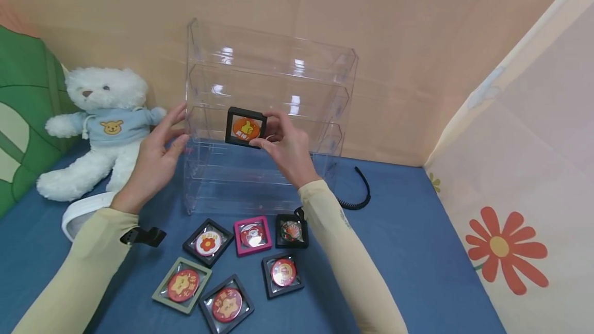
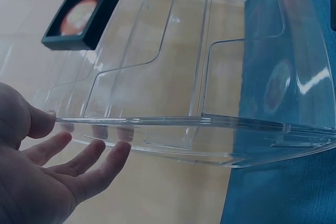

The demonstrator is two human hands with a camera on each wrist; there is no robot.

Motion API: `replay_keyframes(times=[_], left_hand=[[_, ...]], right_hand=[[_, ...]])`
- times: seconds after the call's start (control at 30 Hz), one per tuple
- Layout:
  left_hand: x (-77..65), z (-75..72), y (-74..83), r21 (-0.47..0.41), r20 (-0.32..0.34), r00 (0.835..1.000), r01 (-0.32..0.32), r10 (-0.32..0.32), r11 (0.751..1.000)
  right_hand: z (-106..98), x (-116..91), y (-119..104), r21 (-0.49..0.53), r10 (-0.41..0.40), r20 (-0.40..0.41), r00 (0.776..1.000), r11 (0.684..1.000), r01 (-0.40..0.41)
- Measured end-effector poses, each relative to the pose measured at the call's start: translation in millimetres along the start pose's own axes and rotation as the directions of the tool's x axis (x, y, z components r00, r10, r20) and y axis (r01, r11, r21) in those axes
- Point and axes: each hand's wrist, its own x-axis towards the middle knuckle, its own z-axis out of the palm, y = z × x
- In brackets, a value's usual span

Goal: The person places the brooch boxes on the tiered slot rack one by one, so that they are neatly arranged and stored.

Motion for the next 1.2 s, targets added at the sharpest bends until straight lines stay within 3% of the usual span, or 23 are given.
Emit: replay_keyframes(times=[0.4, 0.87, 1.2], left_hand=[[1.9, 0.1, -1.1, 0.010, -0.008, 1.000, -0.006, 0.006, 1.000], [0.5, -1.5, -1.6, 0.006, -0.011, 1.000, -0.004, 0.004, 1.000], [0.2, -0.4, -2.0, 0.000, 0.001, 1.000, 0.002, -0.002, 1.000]], right_hand=[[14.0, 13.0, -2.8, -0.014, -0.047, -0.026, 0.999, 0.999, 0.047], [31.7, 26.4, -5.7, -0.107, 0.020, -0.017, 1.000, 0.994, -0.022], [43.8, 27.0, -12.0, -0.155, -0.010, 0.037, 0.999, 0.988, 0.016]])
